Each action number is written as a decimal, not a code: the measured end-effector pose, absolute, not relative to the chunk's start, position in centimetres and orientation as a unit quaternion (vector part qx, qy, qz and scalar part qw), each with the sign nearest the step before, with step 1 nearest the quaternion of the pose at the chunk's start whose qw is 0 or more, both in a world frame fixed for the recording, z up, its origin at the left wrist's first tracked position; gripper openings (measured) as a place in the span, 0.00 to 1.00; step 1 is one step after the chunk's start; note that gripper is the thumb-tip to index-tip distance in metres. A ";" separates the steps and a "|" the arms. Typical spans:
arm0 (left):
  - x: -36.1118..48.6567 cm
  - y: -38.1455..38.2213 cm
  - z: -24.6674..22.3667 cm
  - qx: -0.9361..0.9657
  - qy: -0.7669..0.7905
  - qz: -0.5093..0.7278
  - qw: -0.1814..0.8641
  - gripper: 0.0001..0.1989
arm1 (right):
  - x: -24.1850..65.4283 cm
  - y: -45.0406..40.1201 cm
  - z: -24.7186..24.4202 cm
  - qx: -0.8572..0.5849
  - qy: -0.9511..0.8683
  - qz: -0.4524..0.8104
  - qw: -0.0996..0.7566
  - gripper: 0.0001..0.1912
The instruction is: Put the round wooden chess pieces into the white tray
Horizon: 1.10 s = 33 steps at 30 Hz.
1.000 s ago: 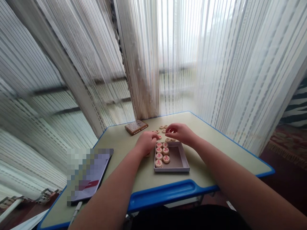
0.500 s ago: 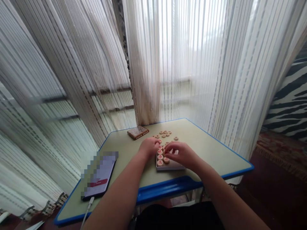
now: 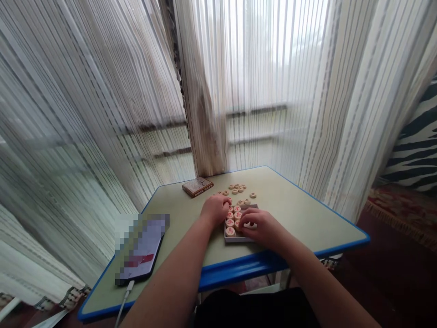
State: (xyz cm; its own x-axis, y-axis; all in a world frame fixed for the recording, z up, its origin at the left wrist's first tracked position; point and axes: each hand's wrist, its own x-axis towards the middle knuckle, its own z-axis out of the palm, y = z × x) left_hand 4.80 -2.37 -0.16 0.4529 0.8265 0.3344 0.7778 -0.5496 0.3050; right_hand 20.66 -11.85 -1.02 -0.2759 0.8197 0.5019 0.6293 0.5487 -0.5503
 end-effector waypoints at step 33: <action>4.6 -2.9 0.3 0.869 0.449 0.208 0.031 0.14 | 20.9 -12.4 -0.5 -0.513 -0.769 0.120 0.363 0.03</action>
State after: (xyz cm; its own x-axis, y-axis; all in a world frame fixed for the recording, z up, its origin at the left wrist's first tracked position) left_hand 4.61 -2.93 0.32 0.5108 0.7926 0.3329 0.7670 -0.5951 0.2399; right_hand 20.89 -12.35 -0.51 -0.2110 0.8752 0.4352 0.7012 0.4458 -0.5564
